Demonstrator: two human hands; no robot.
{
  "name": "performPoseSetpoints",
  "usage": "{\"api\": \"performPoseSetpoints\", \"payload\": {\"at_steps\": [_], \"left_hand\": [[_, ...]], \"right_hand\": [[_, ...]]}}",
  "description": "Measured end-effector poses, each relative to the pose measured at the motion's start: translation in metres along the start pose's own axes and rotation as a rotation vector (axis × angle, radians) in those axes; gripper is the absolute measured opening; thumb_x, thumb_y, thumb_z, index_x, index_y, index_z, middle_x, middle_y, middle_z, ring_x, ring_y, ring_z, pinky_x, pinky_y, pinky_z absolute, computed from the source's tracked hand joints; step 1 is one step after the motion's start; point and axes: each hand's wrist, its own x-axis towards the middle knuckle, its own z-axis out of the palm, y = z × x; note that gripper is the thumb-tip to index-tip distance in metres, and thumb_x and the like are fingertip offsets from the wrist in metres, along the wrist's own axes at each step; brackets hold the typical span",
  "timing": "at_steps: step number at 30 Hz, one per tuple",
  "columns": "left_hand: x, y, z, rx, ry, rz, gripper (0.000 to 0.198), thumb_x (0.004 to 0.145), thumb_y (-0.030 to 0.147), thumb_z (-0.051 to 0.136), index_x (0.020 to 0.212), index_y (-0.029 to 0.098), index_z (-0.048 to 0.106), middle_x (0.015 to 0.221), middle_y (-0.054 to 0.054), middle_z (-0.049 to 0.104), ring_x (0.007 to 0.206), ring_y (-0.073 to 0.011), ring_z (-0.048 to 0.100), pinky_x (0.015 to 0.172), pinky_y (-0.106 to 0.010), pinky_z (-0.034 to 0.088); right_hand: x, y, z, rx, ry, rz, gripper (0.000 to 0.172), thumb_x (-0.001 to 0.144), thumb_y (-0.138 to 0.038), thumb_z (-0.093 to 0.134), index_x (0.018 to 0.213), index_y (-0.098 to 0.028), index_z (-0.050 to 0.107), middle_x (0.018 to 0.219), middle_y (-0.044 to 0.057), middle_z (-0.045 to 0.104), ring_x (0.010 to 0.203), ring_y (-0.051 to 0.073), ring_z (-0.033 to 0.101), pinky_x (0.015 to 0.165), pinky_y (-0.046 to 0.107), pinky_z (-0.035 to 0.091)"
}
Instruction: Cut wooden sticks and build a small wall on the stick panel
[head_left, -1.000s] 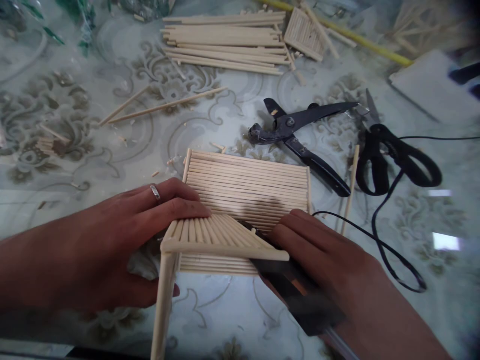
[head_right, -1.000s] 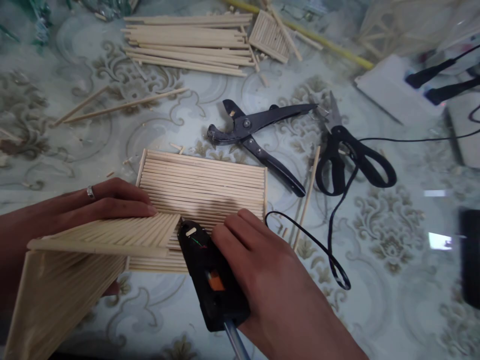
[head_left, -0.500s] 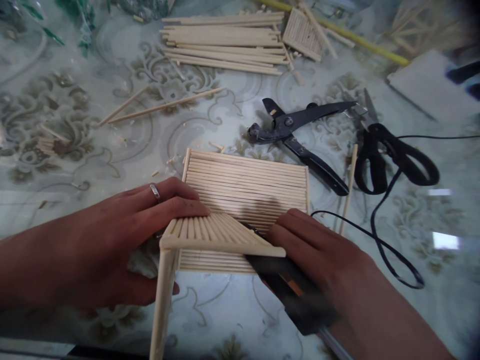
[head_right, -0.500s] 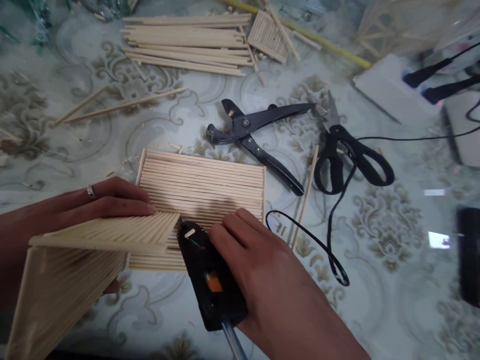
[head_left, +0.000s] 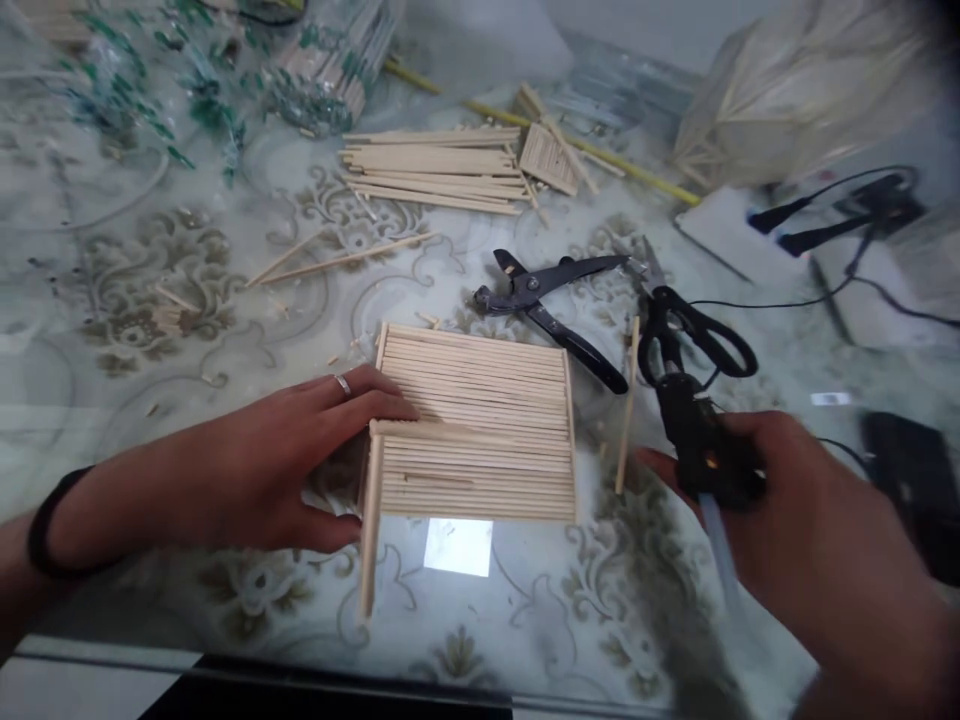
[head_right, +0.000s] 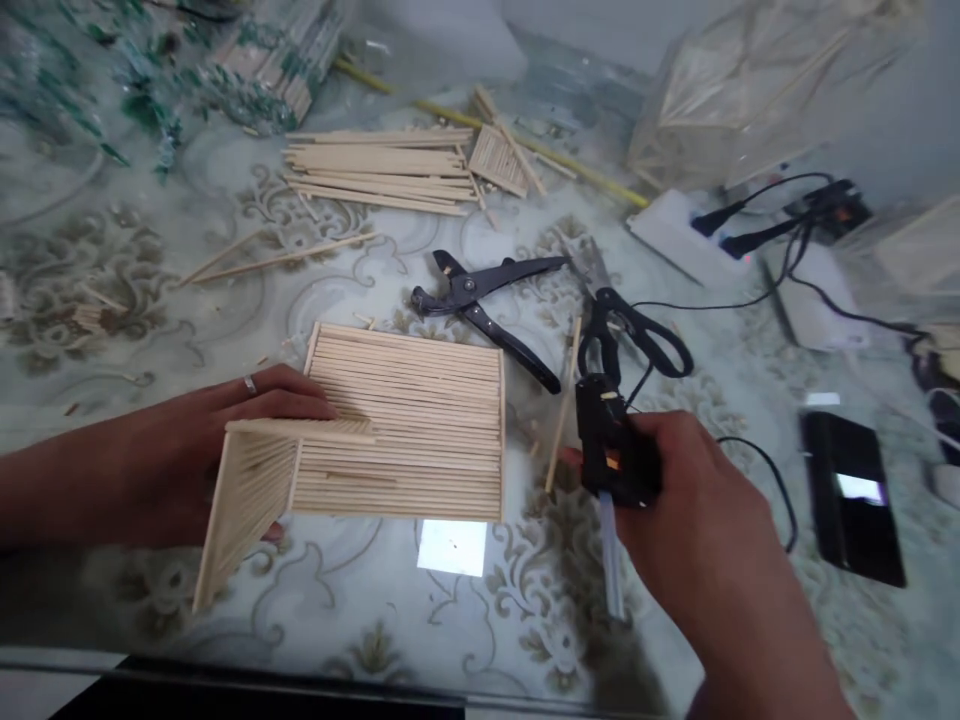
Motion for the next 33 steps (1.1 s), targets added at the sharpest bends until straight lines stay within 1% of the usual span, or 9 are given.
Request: {"api": "performPoseSetpoints", "payload": {"at_steps": [4, 6, 8, 12, 14, 18, 24, 28, 33], "left_hand": [[0.000, 0.002, -0.002, 0.017, -0.072, -0.032, 0.068, 0.078, 0.028, 0.078, 0.140, 0.027, 0.050, 0.141, -0.011, 0.053, 0.131, -0.0304, 0.053, 0.112, -0.045, 0.048], [0.000, 0.003, -0.003, 0.030, -0.064, -0.038, 0.069, 0.078, 0.028, 0.078, 0.140, 0.027, 0.050, 0.139, -0.010, 0.054, 0.129, -0.0309, 0.054, 0.111, -0.047, 0.048], [-0.001, 0.004, -0.003, 0.039, -0.065, -0.053, 0.069, 0.078, 0.030, 0.078, 0.141, 0.027, 0.050, 0.138, -0.010, 0.055, 0.129, -0.0307, 0.055, 0.111, -0.047, 0.048], [0.000, 0.006, -0.002, 0.046, -0.066, -0.079, 0.065, 0.078, 0.029, 0.079, 0.138, 0.026, 0.053, 0.141, -0.009, 0.055, 0.131, -0.0294, 0.054, 0.114, -0.045, 0.046], [0.000, 0.006, -0.002, 0.040, -0.059, -0.078, 0.065, 0.079, 0.030, 0.079, 0.138, 0.026, 0.053, 0.143, -0.008, 0.054, 0.131, -0.0294, 0.053, 0.114, -0.045, 0.046], [0.000, 0.006, -0.001, 0.036, -0.051, -0.072, 0.067, 0.078, 0.032, 0.080, 0.138, 0.026, 0.051, 0.142, -0.009, 0.053, 0.133, -0.0300, 0.052, 0.115, -0.046, 0.046], [-0.002, 0.009, -0.001, 0.074, -0.073, -0.088, 0.061, 0.084, 0.019, 0.072, 0.139, 0.020, 0.047, 0.142, -0.009, 0.051, 0.133, -0.0243, 0.050, 0.117, -0.043, 0.042], [-0.002, 0.012, -0.001, 0.069, -0.060, -0.076, 0.059, 0.086, 0.019, 0.070, 0.139, 0.019, 0.045, 0.142, -0.009, 0.050, 0.133, -0.0226, 0.050, 0.116, -0.039, 0.043], [0.001, 0.014, -0.002, 0.102, -0.103, -0.119, 0.063, 0.082, 0.006, 0.068, 0.138, 0.019, 0.045, 0.140, -0.007, 0.052, 0.136, -0.0220, 0.048, 0.118, -0.039, 0.041]], "right_hand": [[-0.012, 0.024, 0.006, -0.033, -0.061, 0.048, 0.017, 0.090, -0.026, 0.065, 0.105, -0.022, 0.058, 0.101, 0.014, 0.070, 0.090, 0.029, 0.071, 0.069, 0.040, 0.055], [-0.019, 0.028, 0.002, -0.039, -0.071, 0.002, 0.023, 0.092, -0.025, 0.063, 0.114, -0.018, 0.061, 0.115, 0.017, 0.069, 0.107, 0.032, 0.069, 0.083, 0.043, 0.056], [-0.025, 0.023, -0.005, -0.080, 0.001, -0.065, 0.024, 0.093, -0.026, 0.062, 0.117, -0.020, 0.064, 0.121, 0.016, 0.068, 0.114, 0.033, 0.066, 0.089, 0.044, 0.055], [-0.031, -0.022, -0.007, -0.056, 0.286, -0.118, 0.014, 0.096, -0.023, 0.058, 0.105, -0.026, 0.068, 0.108, 0.009, 0.072, 0.094, 0.025, 0.071, 0.082, 0.038, 0.056], [-0.028, -0.057, 0.003, 0.127, 0.228, -0.227, 0.010, 0.096, -0.023, 0.060, 0.102, -0.024, 0.067, 0.097, 0.004, 0.072, 0.080, 0.018, 0.071, 0.077, 0.033, 0.057], [-0.016, -0.107, 0.034, 0.368, 0.068, -0.413, 0.011, 0.099, -0.021, 0.056, 0.100, -0.020, 0.068, 0.093, 0.004, 0.071, 0.083, 0.016, 0.070, 0.077, 0.030, 0.058], [0.000, -0.116, 0.045, 0.408, 0.021, -0.462, 0.020, 0.101, -0.019, 0.051, 0.091, -0.017, 0.068, 0.088, 0.004, 0.071, 0.081, 0.016, 0.068, 0.078, 0.031, 0.058], [0.007, -0.123, 0.046, 0.370, 0.131, -0.458, 0.016, 0.100, -0.017, 0.054, 0.091, -0.015, 0.067, 0.082, 0.003, 0.069, 0.072, 0.015, 0.066, 0.067, 0.029, 0.055], [0.009, -0.129, 0.052, 0.328, 0.200, -0.500, 0.011, 0.098, -0.015, 0.058, 0.097, -0.012, 0.069, 0.089, 0.006, 0.071, 0.078, 0.017, 0.067, 0.070, 0.029, 0.054]]}}
